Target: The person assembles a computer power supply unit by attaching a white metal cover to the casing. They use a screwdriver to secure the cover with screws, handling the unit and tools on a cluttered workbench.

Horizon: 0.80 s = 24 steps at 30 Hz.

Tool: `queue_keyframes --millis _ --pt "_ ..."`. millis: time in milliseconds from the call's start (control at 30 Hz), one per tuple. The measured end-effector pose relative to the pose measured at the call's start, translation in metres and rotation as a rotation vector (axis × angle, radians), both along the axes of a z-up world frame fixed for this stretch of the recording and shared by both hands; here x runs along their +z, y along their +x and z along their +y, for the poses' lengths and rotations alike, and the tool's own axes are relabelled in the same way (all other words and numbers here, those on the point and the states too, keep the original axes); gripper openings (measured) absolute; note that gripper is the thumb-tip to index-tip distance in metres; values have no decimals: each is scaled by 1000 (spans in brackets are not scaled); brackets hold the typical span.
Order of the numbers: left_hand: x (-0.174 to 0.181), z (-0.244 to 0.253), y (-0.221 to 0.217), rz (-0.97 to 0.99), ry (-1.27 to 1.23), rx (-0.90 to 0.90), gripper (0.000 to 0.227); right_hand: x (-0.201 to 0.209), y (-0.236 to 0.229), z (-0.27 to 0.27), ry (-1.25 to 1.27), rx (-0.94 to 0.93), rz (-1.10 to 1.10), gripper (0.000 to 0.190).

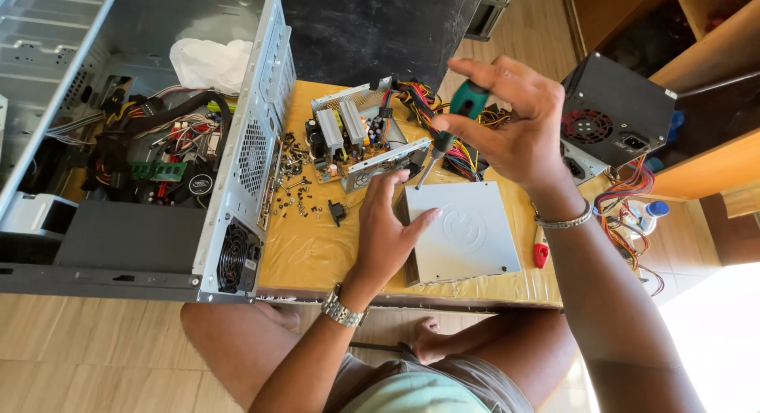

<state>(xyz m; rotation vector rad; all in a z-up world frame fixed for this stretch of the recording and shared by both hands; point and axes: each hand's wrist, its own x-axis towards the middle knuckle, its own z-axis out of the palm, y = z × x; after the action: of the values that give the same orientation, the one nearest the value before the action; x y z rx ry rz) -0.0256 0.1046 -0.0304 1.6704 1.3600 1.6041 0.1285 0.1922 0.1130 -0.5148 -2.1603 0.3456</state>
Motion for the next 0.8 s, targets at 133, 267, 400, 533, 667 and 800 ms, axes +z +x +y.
queue_keyframes --millis 133,267,400,533,667,800 --pt "31 23 -13 37 225 -41 52 -6 -1 -2 210 -292 -3 50" --pt "64 35 -7 64 280 -72 54 -10 -6 -5 278 -422 10 70" --pt "57 51 -3 133 438 -104 31 6 -10 -17 353 -482 -185 62" --pt "78 40 -14 -93 80 -420 51 27 0 -26 -286 114 -174 49" --pt "84 40 -16 -102 139 -477 47 11 -1 -16 -159 42 -78 45" --pt "89 40 -22 -108 155 -479 33 5 0 -16 -36 -6 -27 53"
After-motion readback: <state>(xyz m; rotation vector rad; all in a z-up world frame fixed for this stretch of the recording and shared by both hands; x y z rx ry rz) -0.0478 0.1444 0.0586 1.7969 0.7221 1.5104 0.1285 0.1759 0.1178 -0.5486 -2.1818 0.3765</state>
